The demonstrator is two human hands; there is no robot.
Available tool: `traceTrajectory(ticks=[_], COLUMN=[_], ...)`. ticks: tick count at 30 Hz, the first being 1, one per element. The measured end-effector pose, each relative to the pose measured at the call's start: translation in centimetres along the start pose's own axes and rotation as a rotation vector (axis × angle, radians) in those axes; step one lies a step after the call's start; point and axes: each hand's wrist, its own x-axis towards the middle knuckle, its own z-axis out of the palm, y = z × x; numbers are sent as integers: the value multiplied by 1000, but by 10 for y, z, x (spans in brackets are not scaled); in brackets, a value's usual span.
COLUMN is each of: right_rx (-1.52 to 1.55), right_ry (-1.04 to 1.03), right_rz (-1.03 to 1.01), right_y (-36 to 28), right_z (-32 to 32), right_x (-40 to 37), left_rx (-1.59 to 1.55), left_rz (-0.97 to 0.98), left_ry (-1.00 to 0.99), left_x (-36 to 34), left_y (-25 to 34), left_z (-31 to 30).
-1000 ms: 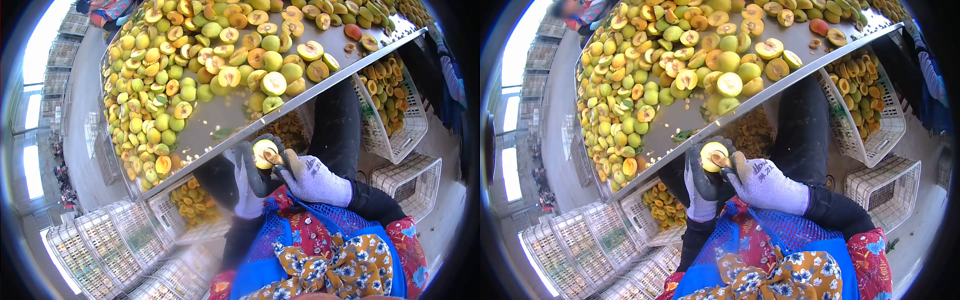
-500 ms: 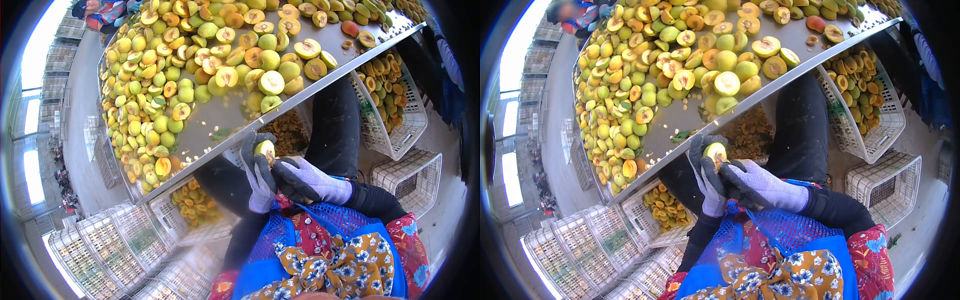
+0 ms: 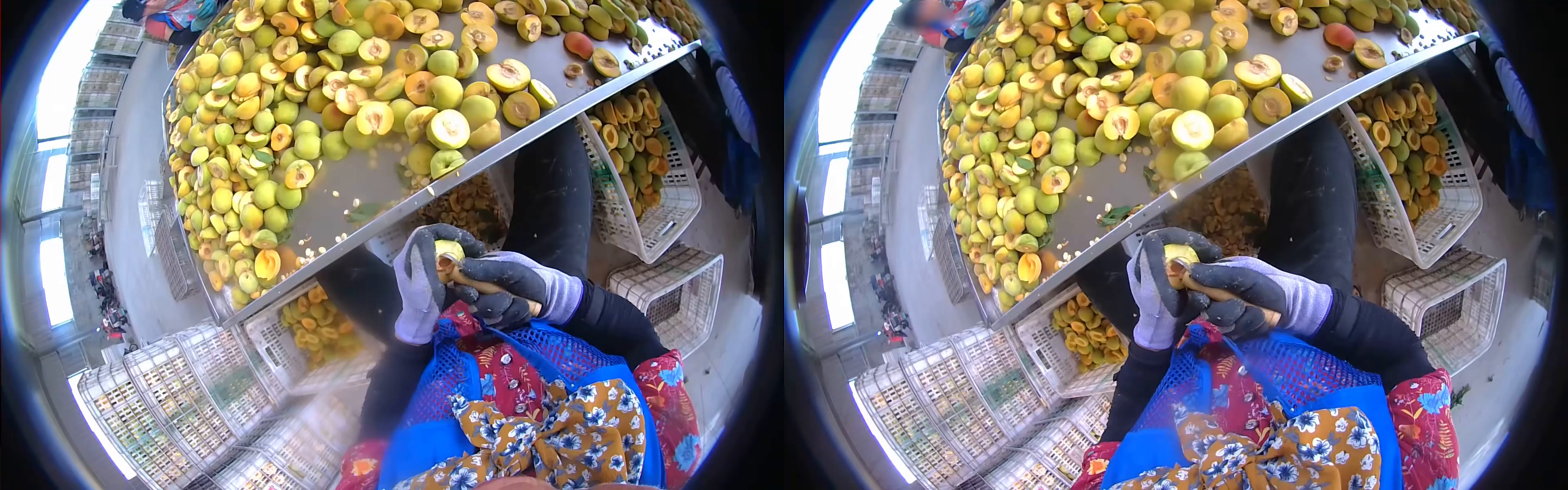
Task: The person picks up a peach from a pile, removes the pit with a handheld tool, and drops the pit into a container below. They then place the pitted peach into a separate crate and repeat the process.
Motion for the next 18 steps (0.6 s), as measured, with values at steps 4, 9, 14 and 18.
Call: traceTrajectory(ticks=[4, 9, 14, 18], right_rx=[24, 396, 176, -351], right_ry=[81, -154, -122, 255], right_rz=[-8, 153, 19, -224], right_y=[4, 10, 5, -10], right_z=[3, -24, -9, -20], right_x=[0, 2, -1, -13], left_rx=[-21, 34, -324, 706], left_rz=[-19, 52, -15, 1], left_ry=[2, -132, 187, 574], left_x=[0, 2, 2, -46], left_y=[-17, -11, -12, 7], left_z=[-4, -2, -9, -98])
